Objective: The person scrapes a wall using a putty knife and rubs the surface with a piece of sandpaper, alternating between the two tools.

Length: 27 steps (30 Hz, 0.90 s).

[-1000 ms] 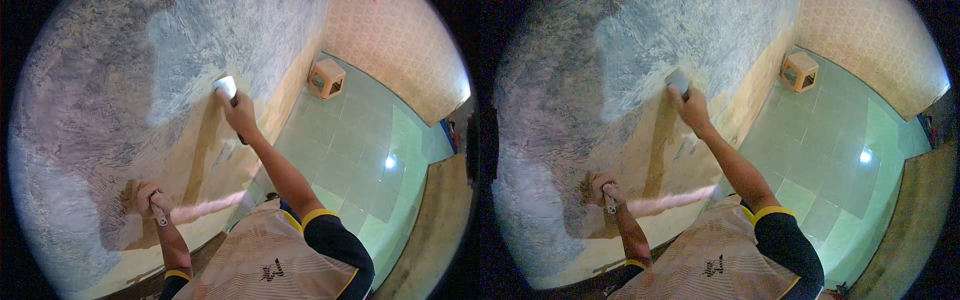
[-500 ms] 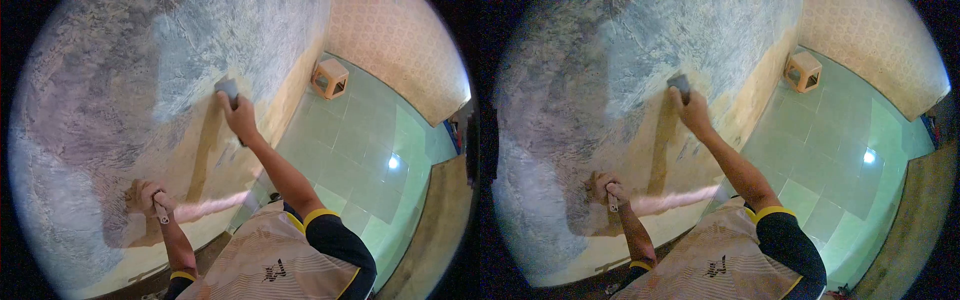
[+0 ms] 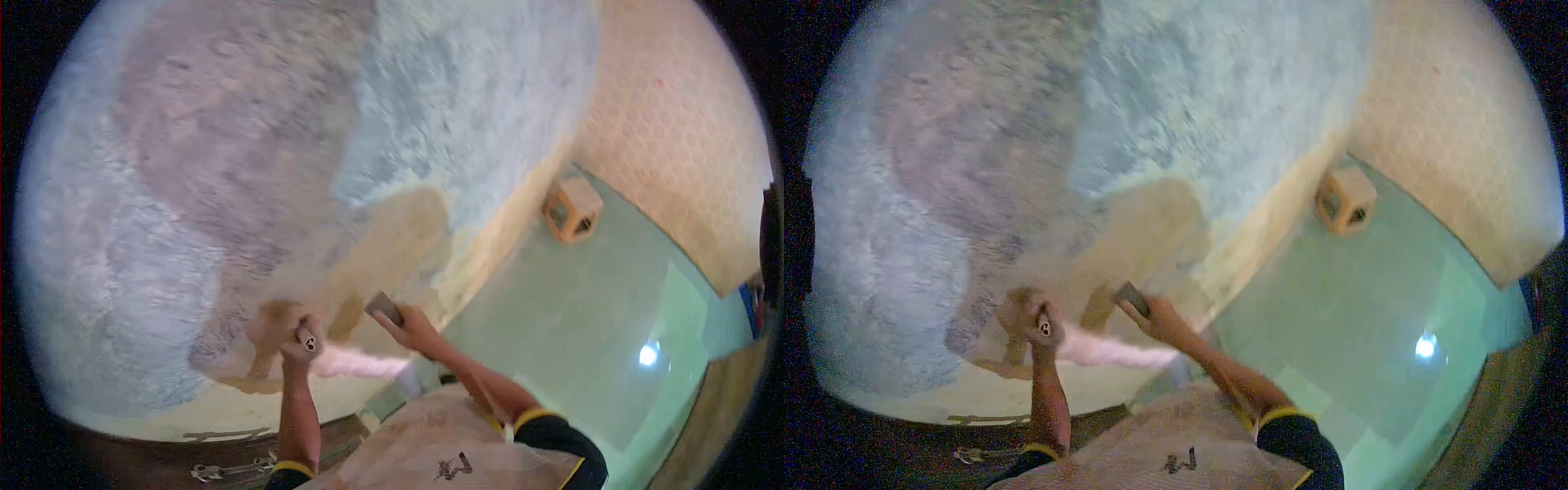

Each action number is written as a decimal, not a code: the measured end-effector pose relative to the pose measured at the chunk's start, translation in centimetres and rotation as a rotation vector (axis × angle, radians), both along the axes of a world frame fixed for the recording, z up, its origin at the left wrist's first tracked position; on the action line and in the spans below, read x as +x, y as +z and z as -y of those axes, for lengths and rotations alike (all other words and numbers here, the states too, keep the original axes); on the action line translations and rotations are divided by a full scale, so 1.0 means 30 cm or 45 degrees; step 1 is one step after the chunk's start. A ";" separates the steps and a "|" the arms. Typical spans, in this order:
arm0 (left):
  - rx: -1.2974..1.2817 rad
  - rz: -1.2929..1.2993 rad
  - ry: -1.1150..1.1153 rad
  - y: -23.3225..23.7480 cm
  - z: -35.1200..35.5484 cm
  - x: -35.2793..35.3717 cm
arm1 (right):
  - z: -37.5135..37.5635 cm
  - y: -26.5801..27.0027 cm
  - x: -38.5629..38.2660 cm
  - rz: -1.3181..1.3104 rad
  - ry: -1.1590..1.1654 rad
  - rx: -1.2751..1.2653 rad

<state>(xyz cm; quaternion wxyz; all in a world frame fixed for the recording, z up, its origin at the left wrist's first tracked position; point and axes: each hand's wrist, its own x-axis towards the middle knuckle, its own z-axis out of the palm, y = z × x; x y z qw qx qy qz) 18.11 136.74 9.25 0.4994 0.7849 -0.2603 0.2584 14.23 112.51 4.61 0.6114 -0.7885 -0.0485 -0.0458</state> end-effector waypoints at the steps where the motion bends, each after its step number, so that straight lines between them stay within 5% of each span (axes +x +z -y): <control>1: -0.124 -0.070 0.015 0.018 0.062 -0.033 | -0.005 -0.016 -0.016 -0.061 -0.042 0.035; 4: 0.161 -0.109 0.237 0.024 0.192 -0.142 | -0.022 -0.014 -0.091 -0.066 0.074 0.111; 6: 0.036 -0.708 0.226 -0.086 0.221 -0.213 | -0.028 -0.051 -0.131 -0.005 0.193 0.094; 7: 0.006 -0.529 0.234 -0.127 0.241 -0.236 | -0.034 -0.042 -0.152 0.008 0.251 0.089; 8: -0.084 -0.811 0.246 -0.126 0.253 -0.274 | -0.035 -0.042 -0.172 0.021 0.300 0.075; 13: -0.192 -0.761 0.474 -0.187 0.252 -0.358 | -0.025 -0.140 -0.209 -0.521 0.591 0.388; 15: -0.227 -0.797 0.592 -0.206 0.232 -0.374 | -0.015 -0.162 -0.197 -0.546 0.648 0.293; 17: -0.418 -0.810 0.802 -0.220 0.201 -0.375 | 0.007 -0.163 -0.188 -0.066 0.694 -0.246; 21: -0.913 -0.869 0.488 -0.219 0.202 -0.374 | 0.041 -0.162 -0.201 -0.111 0.577 -0.250; 23: -0.999 -0.860 0.245 -0.244 0.229 -0.415 | 0.087 -0.093 -0.222 -0.357 0.553 0.005; 25: -0.860 -1.287 0.046 -0.213 0.289 -0.447 | 0.115 -0.084 -0.249 -0.368 0.482 0.123; 27: -0.082 -1.036 0.071 -0.218 0.377 -0.464 | 0.142 -0.078 -0.277 -0.390 0.392 0.257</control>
